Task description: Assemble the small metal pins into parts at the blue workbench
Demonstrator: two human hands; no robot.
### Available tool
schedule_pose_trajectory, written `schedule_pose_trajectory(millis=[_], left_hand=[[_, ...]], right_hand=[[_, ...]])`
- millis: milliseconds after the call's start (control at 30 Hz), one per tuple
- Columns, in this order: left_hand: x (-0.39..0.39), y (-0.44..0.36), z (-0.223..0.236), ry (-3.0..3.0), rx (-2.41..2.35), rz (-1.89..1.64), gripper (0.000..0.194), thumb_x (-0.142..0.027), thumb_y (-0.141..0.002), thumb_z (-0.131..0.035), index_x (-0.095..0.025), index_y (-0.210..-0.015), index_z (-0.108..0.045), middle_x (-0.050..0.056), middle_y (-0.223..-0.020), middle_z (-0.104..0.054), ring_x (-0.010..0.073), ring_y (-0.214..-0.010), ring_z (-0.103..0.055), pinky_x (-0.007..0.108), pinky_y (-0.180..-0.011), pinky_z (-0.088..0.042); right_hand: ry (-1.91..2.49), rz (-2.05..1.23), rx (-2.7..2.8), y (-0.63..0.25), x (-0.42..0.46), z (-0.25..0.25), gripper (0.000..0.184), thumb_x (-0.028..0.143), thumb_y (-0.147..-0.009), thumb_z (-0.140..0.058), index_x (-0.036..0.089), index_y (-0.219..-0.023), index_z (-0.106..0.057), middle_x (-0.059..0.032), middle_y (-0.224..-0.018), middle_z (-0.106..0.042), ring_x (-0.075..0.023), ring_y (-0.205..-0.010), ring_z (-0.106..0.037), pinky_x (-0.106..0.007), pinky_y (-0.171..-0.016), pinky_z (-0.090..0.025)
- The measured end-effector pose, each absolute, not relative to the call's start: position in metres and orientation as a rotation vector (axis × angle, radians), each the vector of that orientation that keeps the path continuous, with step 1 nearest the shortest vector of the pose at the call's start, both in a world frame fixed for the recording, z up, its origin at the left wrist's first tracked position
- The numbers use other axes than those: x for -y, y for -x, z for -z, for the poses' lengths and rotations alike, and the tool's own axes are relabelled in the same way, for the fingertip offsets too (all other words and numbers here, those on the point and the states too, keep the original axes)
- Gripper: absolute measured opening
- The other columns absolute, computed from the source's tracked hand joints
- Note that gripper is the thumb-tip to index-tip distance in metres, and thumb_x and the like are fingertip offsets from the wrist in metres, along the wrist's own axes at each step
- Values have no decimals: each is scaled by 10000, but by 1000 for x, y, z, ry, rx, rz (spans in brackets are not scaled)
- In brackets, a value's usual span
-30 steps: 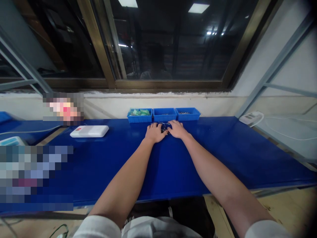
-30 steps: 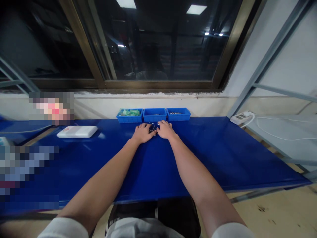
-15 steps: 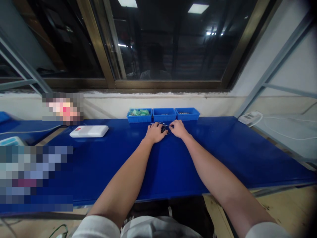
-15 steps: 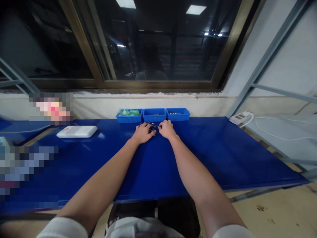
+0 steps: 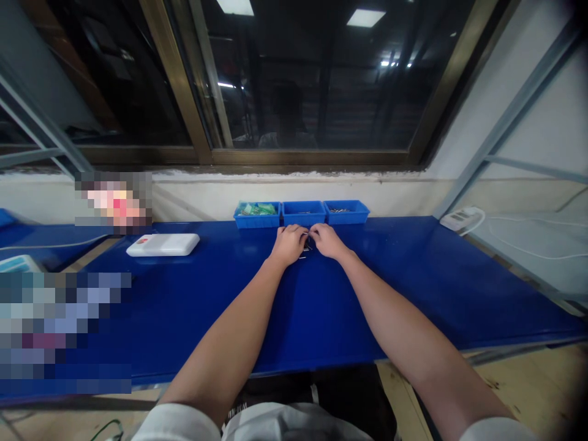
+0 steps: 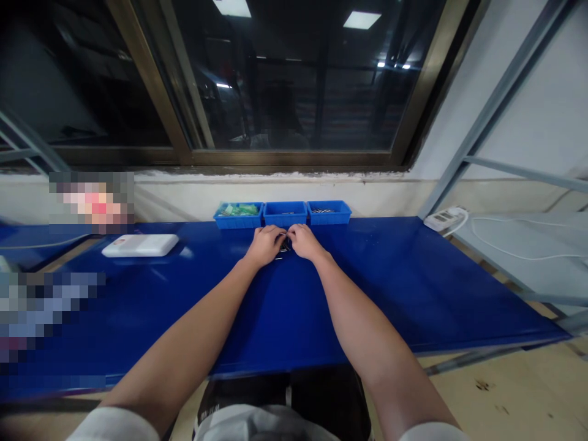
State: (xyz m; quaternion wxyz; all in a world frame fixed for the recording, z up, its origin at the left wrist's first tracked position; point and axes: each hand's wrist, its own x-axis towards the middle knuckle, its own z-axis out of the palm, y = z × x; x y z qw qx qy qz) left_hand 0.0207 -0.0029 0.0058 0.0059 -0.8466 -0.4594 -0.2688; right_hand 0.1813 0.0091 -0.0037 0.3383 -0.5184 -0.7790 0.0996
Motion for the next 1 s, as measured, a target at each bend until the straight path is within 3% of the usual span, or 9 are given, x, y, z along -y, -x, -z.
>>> schedule_pose_trajectory(millis=[133,300,433,567,700,833,1000], left_hand=[[-2,-19,-5,2600,1466,921,294,-296,-928,-375,-245,-1003,-655,46,-970,-685,202,-960,-575,363,-882,-337],[-3,-18,-5,2590,1491,957,300,-286,-925,-383,-253,-1027,-663,42,-954,-701,204,-910,-594,350,-851,-356],[0,-18,-8,2582,1517,974,309,-274,-927,-377,-252,-1057,-656,43,-961,-703,202,-920,-599,354,-869,-359],[3,-19,-10,2605,1507,1001,303,-282,-928,-381,-246,-1036,-662,41,-955,-706,204,-914,-607,358,-882,-370],[2,-21,-9,2565,1511,1201,296,-306,-923,-397,-215,-1089,-625,51,-1063,-678,198,-976,-601,351,-910,-392],[-5,-16,-4,2388,1668,1431,302,-272,-883,-448,-173,-1137,-577,74,-1106,-640,196,-984,-595,337,-884,-435],[-9,-9,-1,2234,1820,1331,279,-235,-854,-449,-191,-1095,-583,85,-1126,-613,238,-1100,-534,378,-917,-415]], right_hand=[[1177,-567,1799,-177,-7,2,127,258,-816,-496,185,-834,-599,-14,-713,-613,-153,-681,-568,-291,-685,-427],[982,-901,1520,-179,-7,0,196,334,-648,-666,180,-768,-640,-14,-714,-650,-140,-650,-576,-273,-626,-431],[932,-1005,1361,-183,-8,-1,197,345,-643,-665,173,-739,-671,-31,-658,-668,-131,-581,-552,-240,-502,-360],[872,-1040,1315,-185,-10,1,182,326,-650,-651,160,-712,-694,-52,-661,-683,-134,-571,-558,-239,-482,-342],[937,-905,1304,-190,-13,0,196,345,-674,-610,168,-687,-694,-42,-659,-685,-148,-590,-577,-253,-518,-386],[1044,-556,1328,-203,-17,-4,149,301,-667,-597,181,-678,-685,-26,-680,-683,-181,-682,-617,-302,-675,-466],[1268,-148,1276,-218,-25,-8,184,234,-673,-566,172,-801,-682,-54,-783,-690,-210,-800,-610,-370,-843,-453]])
